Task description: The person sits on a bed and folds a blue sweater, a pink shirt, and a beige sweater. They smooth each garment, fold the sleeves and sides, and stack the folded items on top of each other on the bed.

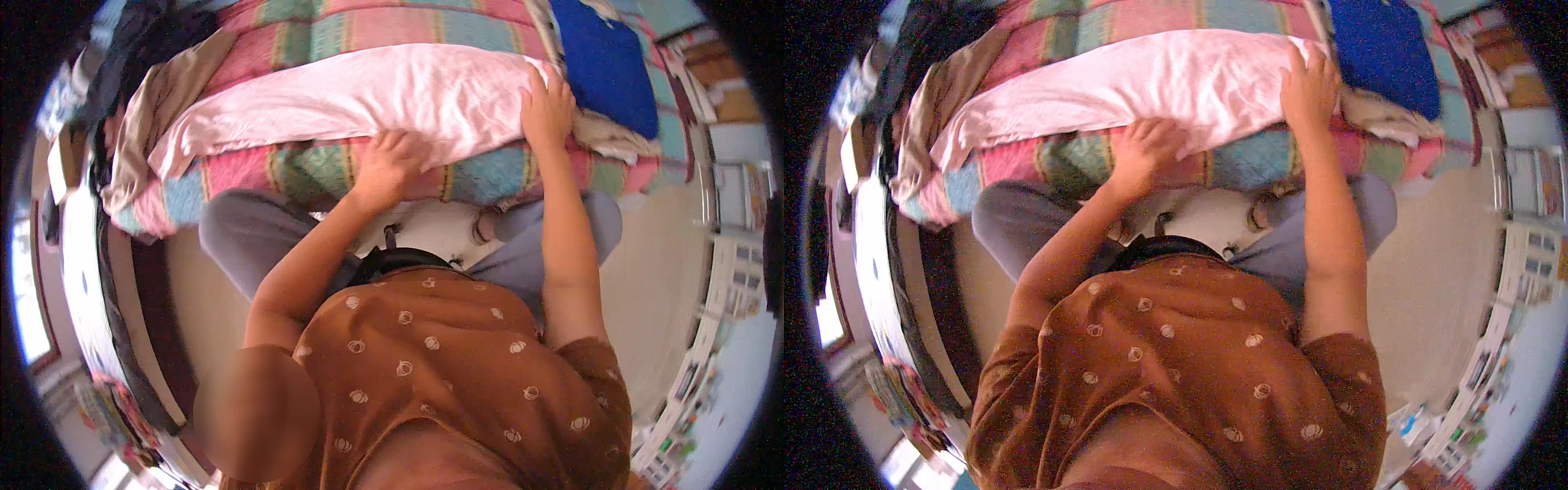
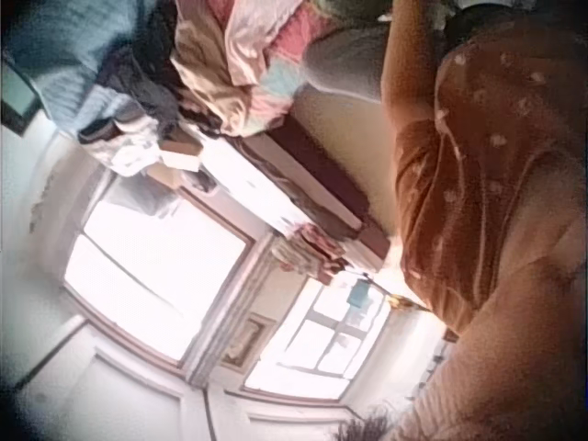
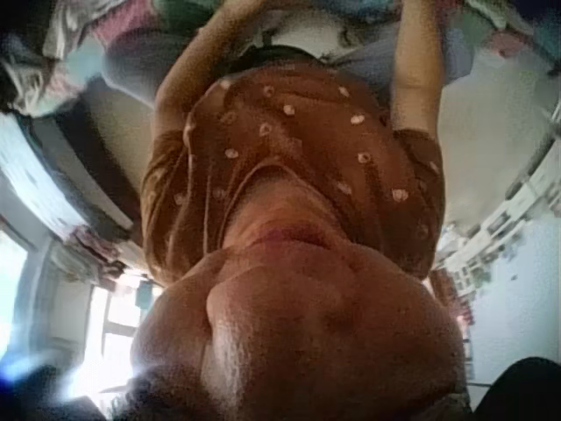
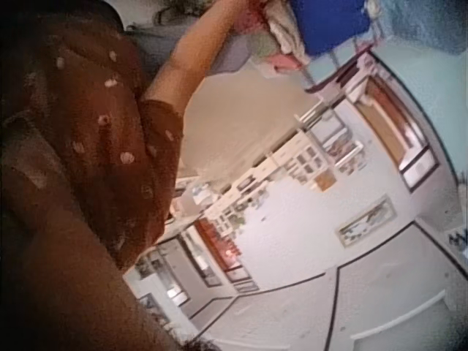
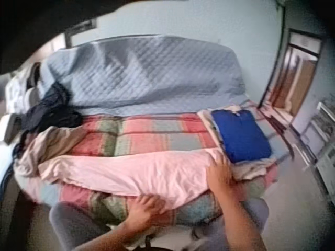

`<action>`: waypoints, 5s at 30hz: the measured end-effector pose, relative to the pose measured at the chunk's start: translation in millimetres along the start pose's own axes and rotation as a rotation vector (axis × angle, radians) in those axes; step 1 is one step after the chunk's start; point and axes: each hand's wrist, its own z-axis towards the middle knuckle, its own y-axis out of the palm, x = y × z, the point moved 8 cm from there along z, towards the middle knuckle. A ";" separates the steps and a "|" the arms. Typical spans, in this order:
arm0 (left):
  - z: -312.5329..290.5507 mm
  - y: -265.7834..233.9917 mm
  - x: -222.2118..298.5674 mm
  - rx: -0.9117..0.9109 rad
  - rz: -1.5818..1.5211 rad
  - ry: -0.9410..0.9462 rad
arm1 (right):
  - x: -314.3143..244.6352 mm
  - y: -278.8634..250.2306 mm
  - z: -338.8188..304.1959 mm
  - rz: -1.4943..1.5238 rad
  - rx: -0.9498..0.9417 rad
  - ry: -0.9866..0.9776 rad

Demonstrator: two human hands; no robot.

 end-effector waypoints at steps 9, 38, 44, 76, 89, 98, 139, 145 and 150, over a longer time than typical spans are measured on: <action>-2.7 14.5 -1.9 -0.128 -0.004 -0.005 | 11.9 81.3 -21.0 0.050 -0.110 -0.034; -243.9 -225.5 -414.9 1.304 -1.289 -0.983 | -111.1 48.4 -25.5 0.072 -0.017 -0.019; -291.2 -201.3 -386.4 1.330 -1.436 -1.093 | -113.8 55.8 -23.8 0.059 -0.048 -0.018; -149.2 -199.4 -239.9 0.133 0.558 -0.484 | -119.4 53.4 -22.9 0.059 -0.049 -0.044; -173.1 -204.0 -242.5 0.114 0.270 -0.752 | -113.9 57.9 -24.2 0.073 -0.021 -0.034; -180.2 -193.4 -313.2 0.156 0.622 -0.788 | -243.7 47.5 16.6 0.655 -0.023 -0.097; -138.1 -116.0 -233.7 -0.080 0.447 -0.646 | -176.1 -40.5 -83.2 0.469 -0.090 -0.091; -135.3 -118.3 -243.4 -0.176 0.350 -0.704 | -159.1 -47.3 -86.2 0.631 -0.087 -0.141; -52.8 -100.1 -210.9 0.123 0.124 -0.534 | -74.5 -23.3 -39.9 0.771 0.188 0.261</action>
